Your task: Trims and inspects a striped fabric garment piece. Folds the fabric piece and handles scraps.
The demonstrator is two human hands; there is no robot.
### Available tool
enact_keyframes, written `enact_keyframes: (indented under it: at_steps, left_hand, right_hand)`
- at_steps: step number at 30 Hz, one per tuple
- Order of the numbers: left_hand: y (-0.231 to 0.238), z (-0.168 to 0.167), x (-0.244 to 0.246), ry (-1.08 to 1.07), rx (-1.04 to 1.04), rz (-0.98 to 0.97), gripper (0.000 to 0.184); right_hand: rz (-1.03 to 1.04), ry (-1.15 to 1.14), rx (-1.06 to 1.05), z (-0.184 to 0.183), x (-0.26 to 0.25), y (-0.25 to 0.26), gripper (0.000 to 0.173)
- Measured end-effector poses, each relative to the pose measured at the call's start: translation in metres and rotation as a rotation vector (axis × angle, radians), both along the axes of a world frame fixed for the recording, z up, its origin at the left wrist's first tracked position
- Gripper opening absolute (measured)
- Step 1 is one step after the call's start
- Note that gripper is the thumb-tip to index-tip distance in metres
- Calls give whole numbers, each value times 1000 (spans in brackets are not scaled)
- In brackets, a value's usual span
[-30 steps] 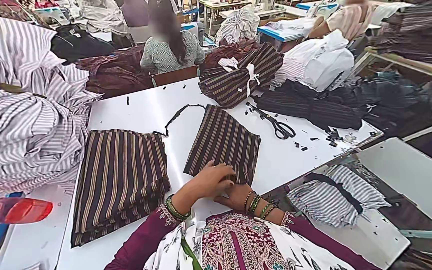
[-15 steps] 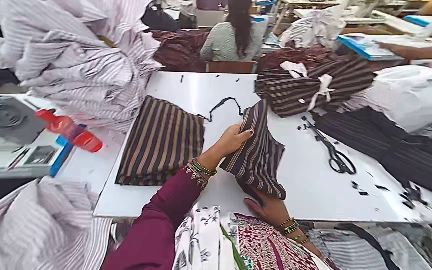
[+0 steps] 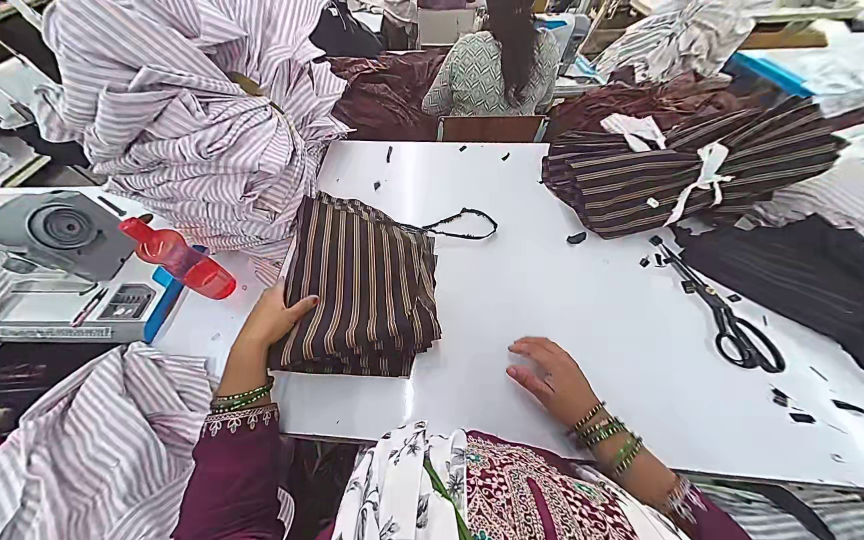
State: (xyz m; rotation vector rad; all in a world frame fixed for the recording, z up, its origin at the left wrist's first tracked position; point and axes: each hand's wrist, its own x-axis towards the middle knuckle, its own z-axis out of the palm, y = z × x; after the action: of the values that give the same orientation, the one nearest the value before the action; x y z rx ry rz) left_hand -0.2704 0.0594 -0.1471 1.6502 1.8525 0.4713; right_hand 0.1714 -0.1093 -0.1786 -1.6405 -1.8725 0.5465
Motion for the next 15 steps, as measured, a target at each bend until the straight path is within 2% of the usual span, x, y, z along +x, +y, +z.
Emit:
enact_keyframes:
  at_steps: [2, 4, 7, 9, 10, 13, 15]
  left_hand:
    - [5, -12, 8, -3, 30, 16, 88]
    - [6, -9, 21, 46, 21, 37, 98]
    - [9, -2, 32, 95, -20, 48, 104]
    - [11, 1, 36, 112, -69, 60, 99]
    - [13, 2, 36, 107, -93, 69, 94]
    - [21, 5, 35, 76, -174, 41, 77]
    - [25, 4, 34, 29, -170, 15, 59]
  right_hand:
    - [44, 71, 39, 9, -11, 35, 44]
    - [84, 67, 67, 20, -23, 79, 39]
    - [51, -104, -39, 37, -35, 158, 49]
    - [-25, -233, -170, 35, -34, 202, 61]
    - [-62, -262, -219, 29, -29, 218, 60]
    - [-89, -315, -297, 27, -10, 227, 35]
    - [-104, -307, -314, 30, 4, 208, 32]
